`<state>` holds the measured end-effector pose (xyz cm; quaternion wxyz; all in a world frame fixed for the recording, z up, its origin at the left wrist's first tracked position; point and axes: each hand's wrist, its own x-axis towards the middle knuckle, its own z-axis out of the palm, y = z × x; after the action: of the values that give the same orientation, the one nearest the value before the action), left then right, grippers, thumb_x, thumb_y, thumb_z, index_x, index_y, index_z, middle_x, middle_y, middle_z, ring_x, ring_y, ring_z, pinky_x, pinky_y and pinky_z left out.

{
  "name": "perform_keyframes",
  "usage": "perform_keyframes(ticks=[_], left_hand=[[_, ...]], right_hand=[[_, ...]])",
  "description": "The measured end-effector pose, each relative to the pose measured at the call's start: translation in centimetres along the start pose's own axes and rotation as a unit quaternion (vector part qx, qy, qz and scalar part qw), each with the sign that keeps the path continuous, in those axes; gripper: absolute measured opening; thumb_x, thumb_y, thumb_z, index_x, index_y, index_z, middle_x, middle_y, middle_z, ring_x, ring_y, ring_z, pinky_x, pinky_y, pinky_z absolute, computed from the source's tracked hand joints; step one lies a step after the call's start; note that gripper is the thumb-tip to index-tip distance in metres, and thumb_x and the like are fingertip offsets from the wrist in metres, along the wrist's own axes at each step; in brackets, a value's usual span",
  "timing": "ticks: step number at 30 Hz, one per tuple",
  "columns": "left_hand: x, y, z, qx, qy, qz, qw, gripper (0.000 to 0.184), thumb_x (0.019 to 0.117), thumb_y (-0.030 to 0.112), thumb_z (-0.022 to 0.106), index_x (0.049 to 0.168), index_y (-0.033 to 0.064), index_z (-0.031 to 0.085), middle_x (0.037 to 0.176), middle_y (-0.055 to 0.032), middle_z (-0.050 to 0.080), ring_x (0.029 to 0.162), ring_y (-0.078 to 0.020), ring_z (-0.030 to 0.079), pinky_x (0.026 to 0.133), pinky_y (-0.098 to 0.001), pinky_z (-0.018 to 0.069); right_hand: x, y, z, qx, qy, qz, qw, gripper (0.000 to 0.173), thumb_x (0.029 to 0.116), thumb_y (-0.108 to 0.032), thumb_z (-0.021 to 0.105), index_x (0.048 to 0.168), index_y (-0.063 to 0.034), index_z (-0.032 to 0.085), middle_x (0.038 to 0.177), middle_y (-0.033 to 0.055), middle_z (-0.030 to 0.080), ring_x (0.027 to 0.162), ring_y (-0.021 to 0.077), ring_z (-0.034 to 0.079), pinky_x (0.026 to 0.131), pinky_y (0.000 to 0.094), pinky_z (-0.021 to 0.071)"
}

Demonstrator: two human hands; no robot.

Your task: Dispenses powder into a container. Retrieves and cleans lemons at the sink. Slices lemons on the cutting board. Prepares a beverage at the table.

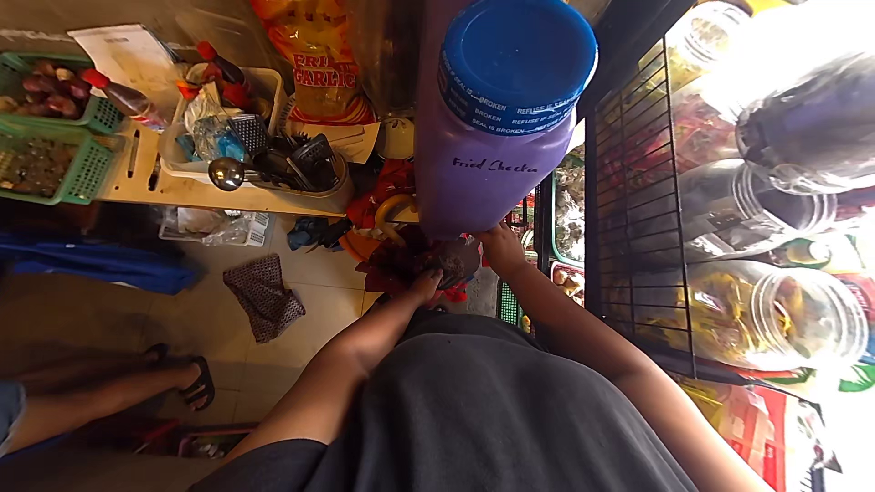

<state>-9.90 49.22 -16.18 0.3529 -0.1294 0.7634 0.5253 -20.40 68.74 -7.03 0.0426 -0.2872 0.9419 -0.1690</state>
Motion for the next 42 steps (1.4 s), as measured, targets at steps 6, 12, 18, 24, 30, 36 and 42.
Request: perform_keyframes(ticks=[6, 12, 18, 24, 30, 36, 42], left_hand=[[0.2, -0.2, 0.0, -0.008, 0.003, -0.007, 1.0, 0.053, 0.114, 0.036, 0.024, 0.131, -0.0018, 0.057, 0.117, -0.0186, 0.06, 0.102, -0.0237, 0.059, 0.095, -0.0383, 0.0478], [0.0, -0.1, 0.0, -0.009, 0.003, -0.008, 1.0, 0.054, 0.1141, 0.036, 0.023, 0.13, -0.0026, 0.057, 0.117, -0.0189, 0.06, 0.103, -0.0239, 0.059, 0.095, -0.0385, 0.0477], [0.4, -0.4, 0.0, -0.002, 0.002, -0.01, 1.0, 0.054, 0.114, 0.037, 0.023, 0.13, -0.0027, 0.057, 0.118, -0.0192, 0.06, 0.104, -0.0244, 0.059, 0.096, -0.0387, 0.048], [0.3, -0.5, 0.1, -0.004, 0.005, -0.009, 1.0, 0.054, 0.1141, 0.036, 0.024, 0.128, -0.0032, 0.058, 0.117, -0.019, 0.06, 0.103, -0.0241, 0.059, 0.095, -0.0385, 0.0481], [0.4, -0.2, 0.2, -0.013, 0.007, 0.014, 1.0, 0.052, 0.1143, 0.034, 0.023, 0.13, -0.0029, 0.057, 0.114, -0.0184, 0.059, 0.099, -0.023, 0.058, 0.094, -0.0376, 0.0476], [0.7, 1.0, 0.3, -0.011, 0.004, 0.058, 0.998, 0.05, 0.1144, 0.032, 0.023, 0.121, -0.0027, 0.059, 0.105, -0.0159, 0.058, 0.093, -0.0217, 0.056, 0.09, -0.0364, 0.0478], [0.6, 1.8, 0.4, -0.03, 0.009, 0.071, 0.997, 0.047, 0.1143, 0.03, 0.026, 0.124, -0.003, 0.058, 0.105, -0.0174, 0.059, 0.093, -0.0228, 0.057, 0.089, -0.0369, 0.0486]], right_hand=[[0.0, 0.1, -0.1, -0.006, -0.018, 0.001, 1.0, 0.036, 0.0954, 0.008, 0.059, 0.118, -0.0136, 0.076, 0.128, 0.0198, 0.067, 0.121, 0.0428, 0.063, 0.094, 0.0605, 0.0561], [0.0, 0.0, -0.1, -0.004, -0.015, -0.005, 1.0, 0.036, 0.0949, 0.009, 0.059, 0.118, -0.0124, 0.076, 0.127, 0.0202, 0.067, 0.12, 0.0425, 0.063, 0.094, 0.0598, 0.0564], [0.0, 0.1, 0.0, -0.005, -0.014, -0.003, 1.0, 0.037, 0.0948, 0.009, 0.059, 0.118, -0.0138, 0.076, 0.128, 0.0189, 0.067, 0.121, 0.0416, 0.063, 0.096, 0.0595, 0.0558], [0.0, 0.2, 0.1, -0.006, -0.01, -0.007, 1.0, 0.037, 0.0945, 0.009, 0.059, 0.118, -0.0139, 0.076, 0.128, 0.0184, 0.067, 0.122, 0.0412, 0.063, 0.096, 0.0591, 0.0559], [0.0, 0.0, -0.1, -0.009, -0.016, -0.004, 1.0, 0.036, 0.0947, 0.008, 0.06, 0.119, -0.0132, 0.076, 0.128, 0.0193, 0.067, 0.121, 0.0418, 0.063, 0.095, 0.0593, 0.0563], [-0.1, -0.3, -0.3, -0.007, -0.015, -0.001, 1.0, 0.035, 0.0941, 0.008, 0.062, 0.119, -0.0125, 0.076, 0.129, 0.0203, 0.066, 0.122, 0.0424, 0.062, 0.094, 0.0595, 0.0565], [0.0, -0.4, -0.8, -0.008, -0.015, -0.015, 1.0, 0.04, 0.095, 0.011, 0.056, 0.122, -0.0128, 0.075, 0.13, 0.0215, 0.066, 0.122, 0.0437, 0.062, 0.096, 0.0574, 0.0561]])
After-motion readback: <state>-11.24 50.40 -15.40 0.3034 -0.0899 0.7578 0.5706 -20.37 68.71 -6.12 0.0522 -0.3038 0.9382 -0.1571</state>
